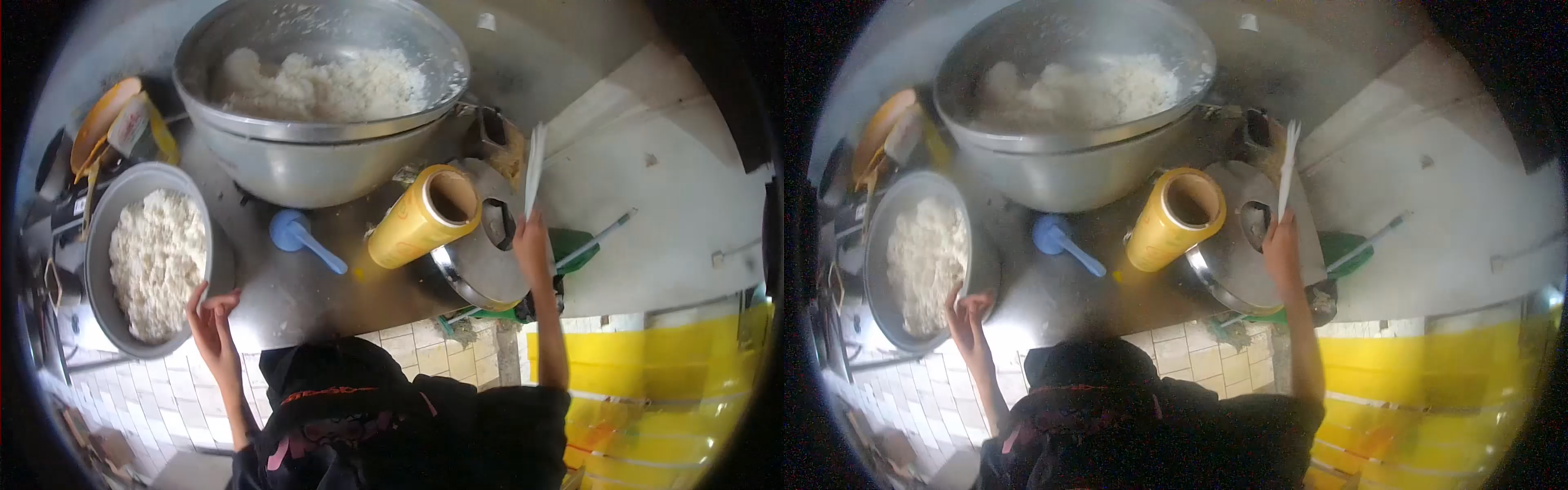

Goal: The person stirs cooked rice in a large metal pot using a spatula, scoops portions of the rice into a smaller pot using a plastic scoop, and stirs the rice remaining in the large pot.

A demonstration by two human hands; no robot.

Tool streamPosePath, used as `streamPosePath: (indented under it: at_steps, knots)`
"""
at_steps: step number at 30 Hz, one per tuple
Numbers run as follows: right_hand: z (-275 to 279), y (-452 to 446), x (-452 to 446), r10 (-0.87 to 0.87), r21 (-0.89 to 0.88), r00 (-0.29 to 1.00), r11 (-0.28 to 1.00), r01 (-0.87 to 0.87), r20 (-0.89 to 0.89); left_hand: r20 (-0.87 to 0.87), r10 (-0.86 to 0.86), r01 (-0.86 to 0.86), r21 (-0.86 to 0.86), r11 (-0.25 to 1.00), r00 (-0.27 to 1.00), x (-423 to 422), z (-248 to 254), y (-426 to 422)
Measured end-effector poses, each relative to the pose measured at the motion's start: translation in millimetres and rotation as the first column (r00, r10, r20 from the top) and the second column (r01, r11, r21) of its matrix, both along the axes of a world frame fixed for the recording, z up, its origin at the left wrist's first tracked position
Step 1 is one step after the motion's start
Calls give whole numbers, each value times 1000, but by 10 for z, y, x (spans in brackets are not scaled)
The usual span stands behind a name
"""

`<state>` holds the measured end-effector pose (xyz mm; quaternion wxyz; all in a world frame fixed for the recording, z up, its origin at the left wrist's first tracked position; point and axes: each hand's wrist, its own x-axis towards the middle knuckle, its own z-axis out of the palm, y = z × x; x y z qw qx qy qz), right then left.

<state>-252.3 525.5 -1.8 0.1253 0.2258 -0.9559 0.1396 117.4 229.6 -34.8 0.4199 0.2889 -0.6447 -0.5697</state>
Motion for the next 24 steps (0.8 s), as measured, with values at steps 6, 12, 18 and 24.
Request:
streamPosePath:
  at_steps: [6,12,18,24]
  knots:
    - [-1635,658,-320,153,156,978,972,-174,138,65,68,-62,-96,993,996,-41,318,-116]
    - [-136,-270,993,25,-227,998,973,-39,-64,66,201,-189,-156,970,977,98,361,-340]
    - [-1309,-1714,1569,611,-374,760,772,-513,220,98,196,-173,-205,963,976,222,451,-650]
    - [-2295,-2376,1522,499,-24,794,851,-524,347,218,73,-4,-301,953,973,252,669,-935]
